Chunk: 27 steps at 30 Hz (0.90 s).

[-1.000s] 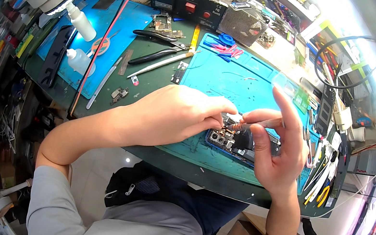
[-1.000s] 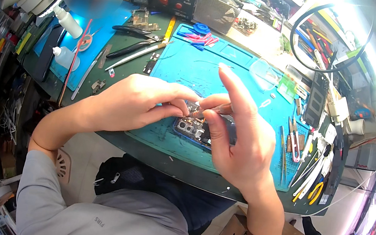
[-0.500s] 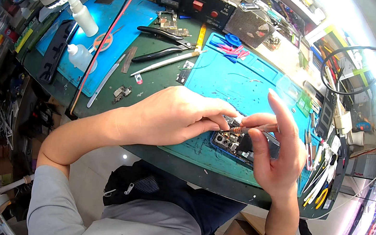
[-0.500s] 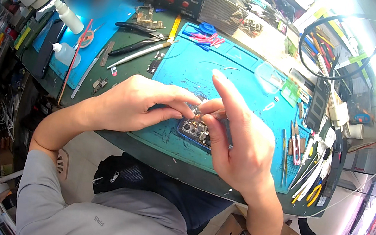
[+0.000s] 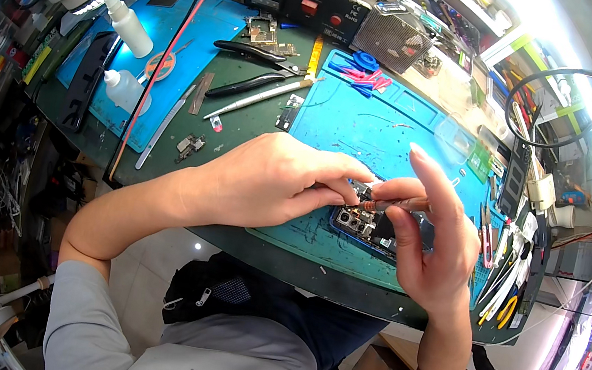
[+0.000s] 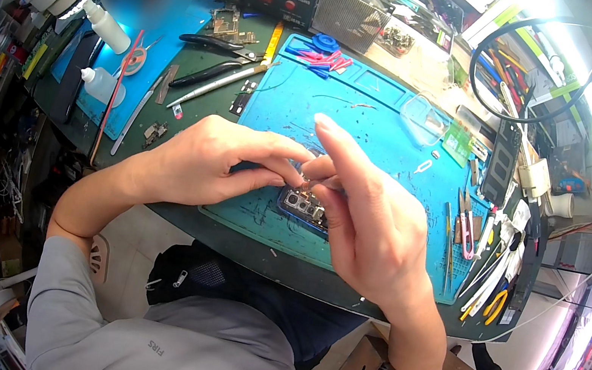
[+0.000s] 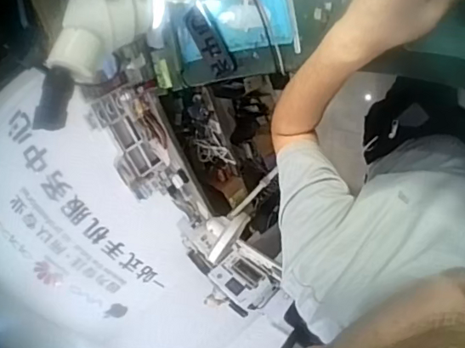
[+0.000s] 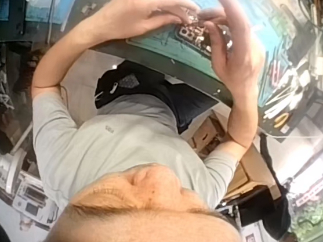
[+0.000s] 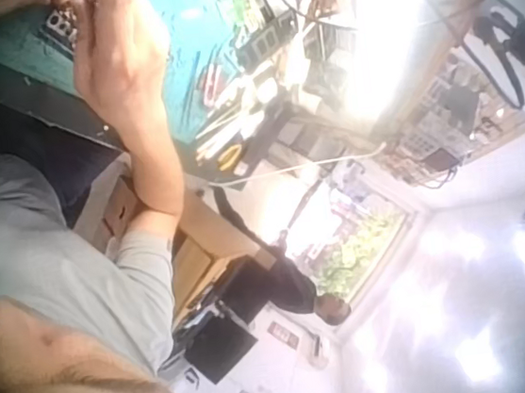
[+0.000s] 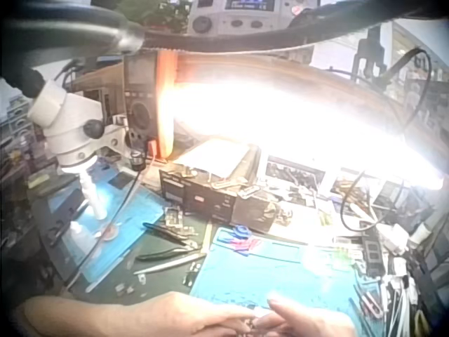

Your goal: The person uses a precision screwdriver to manipulate small components on a disassembled smartphone motherboard. They then use a yellow-handled screwdriver to tighten screws on the back of a blue smartphone casing.

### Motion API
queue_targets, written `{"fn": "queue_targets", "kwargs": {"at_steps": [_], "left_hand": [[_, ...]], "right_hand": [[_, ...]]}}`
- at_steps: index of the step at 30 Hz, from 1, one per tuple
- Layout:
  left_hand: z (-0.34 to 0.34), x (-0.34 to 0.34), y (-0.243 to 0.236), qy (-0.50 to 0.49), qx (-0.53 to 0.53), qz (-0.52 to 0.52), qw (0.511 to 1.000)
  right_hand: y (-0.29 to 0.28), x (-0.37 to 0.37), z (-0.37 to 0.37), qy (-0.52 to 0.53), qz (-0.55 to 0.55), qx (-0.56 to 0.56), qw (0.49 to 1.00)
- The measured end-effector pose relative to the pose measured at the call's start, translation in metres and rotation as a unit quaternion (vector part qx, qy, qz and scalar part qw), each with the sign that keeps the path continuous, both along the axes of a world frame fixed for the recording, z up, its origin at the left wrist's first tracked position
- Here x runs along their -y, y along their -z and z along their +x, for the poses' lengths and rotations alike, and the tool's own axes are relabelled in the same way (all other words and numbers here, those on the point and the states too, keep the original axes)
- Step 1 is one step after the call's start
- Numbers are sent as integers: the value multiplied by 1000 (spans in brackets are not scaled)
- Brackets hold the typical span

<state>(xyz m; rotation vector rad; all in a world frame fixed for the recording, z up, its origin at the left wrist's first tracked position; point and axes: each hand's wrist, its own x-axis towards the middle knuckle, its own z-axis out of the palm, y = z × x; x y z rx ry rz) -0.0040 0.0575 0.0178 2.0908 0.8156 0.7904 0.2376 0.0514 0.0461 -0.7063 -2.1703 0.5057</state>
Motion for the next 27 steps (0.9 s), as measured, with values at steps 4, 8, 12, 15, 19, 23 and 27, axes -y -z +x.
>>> {"fn": "queue_targets", "kwargs": {"at_steps": [4,8,12,15,19,23,27], "left_hand": [[1,-1,0,0,9,0,1000],[0,0,2,-7,4,11,1000],[0,-1,0,-7,11,13,1000],[-1,-1,3,-3,4,14,1000],[1,-2,3,0,15,-4,1000],[-1,-3,6,2,23,-3,1000],[1,-4,3,-15,44,-12,999]], "right_hand": [[-7,1,-3,-17,-12,14,1000],[-12,-1,-5,4,37,58,998],[-16,-1,-7,5,29,64,998],[-19,0,-9,0,-12,53,999],[-21,3,-3,34,7,98,995],[-19,7,-14,42,-41,26,998],[-23,7,-6,59,-12,101,993]]}}
